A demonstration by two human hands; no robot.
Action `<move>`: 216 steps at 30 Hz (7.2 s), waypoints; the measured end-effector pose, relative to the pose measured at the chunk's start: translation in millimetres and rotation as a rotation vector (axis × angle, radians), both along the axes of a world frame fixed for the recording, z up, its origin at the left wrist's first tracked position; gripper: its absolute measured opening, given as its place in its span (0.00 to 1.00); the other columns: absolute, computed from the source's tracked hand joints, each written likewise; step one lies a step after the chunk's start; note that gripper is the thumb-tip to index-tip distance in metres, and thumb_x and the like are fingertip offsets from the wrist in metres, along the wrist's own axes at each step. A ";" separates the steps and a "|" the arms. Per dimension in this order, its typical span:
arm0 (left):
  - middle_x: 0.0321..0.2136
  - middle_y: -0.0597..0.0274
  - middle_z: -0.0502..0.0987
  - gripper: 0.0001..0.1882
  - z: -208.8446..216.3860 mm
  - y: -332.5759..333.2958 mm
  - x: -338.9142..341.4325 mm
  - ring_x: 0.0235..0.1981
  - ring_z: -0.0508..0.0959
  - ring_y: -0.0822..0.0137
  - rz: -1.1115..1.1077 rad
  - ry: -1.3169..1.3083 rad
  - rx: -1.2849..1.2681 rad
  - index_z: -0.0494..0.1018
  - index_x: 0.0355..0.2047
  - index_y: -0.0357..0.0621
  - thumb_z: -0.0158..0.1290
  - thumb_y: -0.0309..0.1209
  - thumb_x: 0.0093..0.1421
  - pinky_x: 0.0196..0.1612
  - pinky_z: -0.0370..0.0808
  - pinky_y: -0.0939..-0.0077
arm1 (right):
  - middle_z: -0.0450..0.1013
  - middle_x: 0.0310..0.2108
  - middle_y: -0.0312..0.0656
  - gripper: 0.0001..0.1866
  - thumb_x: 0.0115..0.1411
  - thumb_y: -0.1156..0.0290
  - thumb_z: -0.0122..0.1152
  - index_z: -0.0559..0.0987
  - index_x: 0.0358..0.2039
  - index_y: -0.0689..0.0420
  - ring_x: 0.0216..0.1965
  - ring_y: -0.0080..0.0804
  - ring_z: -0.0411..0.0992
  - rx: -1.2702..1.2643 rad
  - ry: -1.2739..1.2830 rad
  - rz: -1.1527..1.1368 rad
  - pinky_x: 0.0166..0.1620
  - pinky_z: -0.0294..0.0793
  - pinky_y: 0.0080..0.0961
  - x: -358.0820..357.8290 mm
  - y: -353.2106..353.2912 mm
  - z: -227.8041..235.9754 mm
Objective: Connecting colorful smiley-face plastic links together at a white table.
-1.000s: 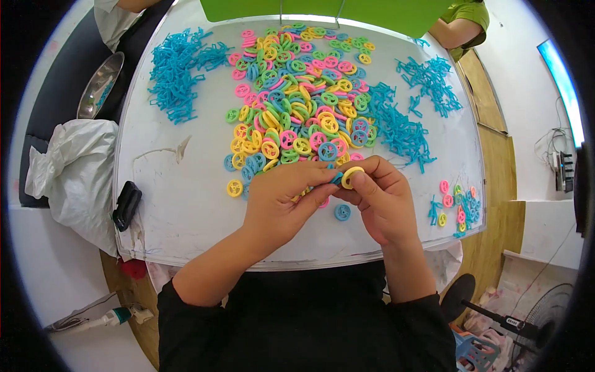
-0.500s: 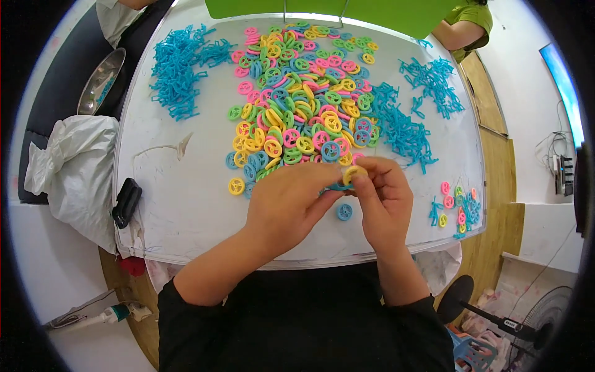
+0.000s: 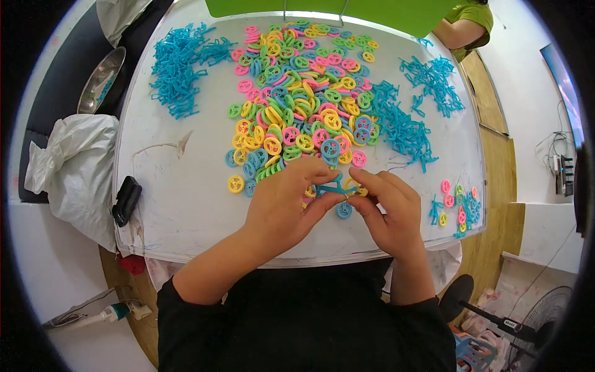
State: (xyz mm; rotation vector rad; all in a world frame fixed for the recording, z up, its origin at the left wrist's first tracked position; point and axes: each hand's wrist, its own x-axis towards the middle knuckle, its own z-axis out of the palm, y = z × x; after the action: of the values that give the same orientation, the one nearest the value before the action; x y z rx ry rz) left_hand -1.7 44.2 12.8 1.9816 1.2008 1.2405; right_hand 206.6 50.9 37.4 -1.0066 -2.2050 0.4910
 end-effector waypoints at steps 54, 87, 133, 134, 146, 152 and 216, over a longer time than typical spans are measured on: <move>0.33 0.61 0.82 0.07 11.3 8.1 -0.6 0.30 0.79 0.75 -0.120 -0.373 -0.399 0.80 0.39 0.37 0.61 0.24 0.59 0.30 0.75 0.81 | 0.76 0.46 0.49 0.07 0.62 0.73 0.62 0.75 0.37 0.61 0.45 0.28 0.73 -0.923 0.965 -0.046 0.52 0.70 0.28 -11.2 3.7 -12.9; 0.30 0.61 0.79 0.09 0.4 10.4 1.2 0.29 0.79 0.58 -0.038 -0.019 0.085 0.77 0.36 0.46 0.63 0.24 0.54 0.31 0.74 0.67 | 0.77 0.37 0.41 0.10 0.65 0.75 0.60 0.75 0.45 0.63 0.35 0.23 0.75 -0.695 0.815 -0.213 0.38 0.76 0.21 -23.0 0.2 -12.8; 0.31 0.61 0.81 0.05 8.7 10.6 -7.8 0.32 0.79 0.72 -0.141 -0.343 -0.166 0.80 0.36 0.37 0.57 0.19 0.59 0.37 0.74 0.79 | 0.76 0.24 0.50 0.23 0.53 0.65 0.68 0.79 0.48 0.63 0.24 0.33 0.75 -0.770 -0.867 -0.724 0.32 0.75 0.30 253.9 -190.3 -98.0; 0.33 0.61 0.81 0.06 9.4 10.5 -7.1 0.34 0.78 0.73 -0.151 -0.288 -0.192 0.79 0.38 0.35 0.55 0.19 0.61 0.39 0.73 0.79 | 0.76 0.25 0.52 0.24 0.53 0.64 0.68 0.79 0.49 0.63 0.24 0.36 0.76 -0.660 -1.088 -0.726 0.33 0.76 0.33 250.9 -195.0 -102.1; 0.31 0.60 0.81 0.05 6.6 14.8 -7.6 0.31 0.79 0.73 -0.087 -0.224 -0.115 0.80 0.36 0.36 0.58 0.19 0.59 0.35 0.74 0.80 | 0.75 0.34 0.46 0.11 0.56 0.79 0.61 0.78 0.41 0.62 0.36 0.43 0.75 0.123 -0.379 -0.655 0.40 0.73 0.34 132.4 30.2 -31.4; 0.34 0.61 0.81 0.04 11.0 14.7 -16.5 0.35 0.77 0.72 -0.029 -0.238 -0.160 0.79 0.35 0.36 0.55 0.20 0.62 0.41 0.72 0.76 | 0.78 0.38 0.46 0.10 0.54 0.80 0.60 0.79 0.38 0.61 0.40 0.50 0.75 0.012 -0.466 -0.565 0.44 0.74 0.39 155.1 37.9 -42.8; 0.40 0.64 0.76 0.10 -6.2 23.9 -24.9 0.40 0.76 0.75 0.103 -0.343 -0.206 0.76 0.43 0.37 0.58 0.19 0.60 0.41 0.74 0.82 | 0.72 0.36 0.45 0.13 0.51 0.73 0.68 0.78 0.39 0.58 0.43 0.47 0.71 -0.076 -0.171 -0.373 0.46 0.72 0.39 48.5 -6.9 -50.8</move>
State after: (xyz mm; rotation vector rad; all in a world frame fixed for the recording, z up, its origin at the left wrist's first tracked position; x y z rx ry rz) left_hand -26.6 68.2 6.5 1.5042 1.2113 1.3790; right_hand 255.1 44.0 -13.4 -1.5106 -2.0845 0.3280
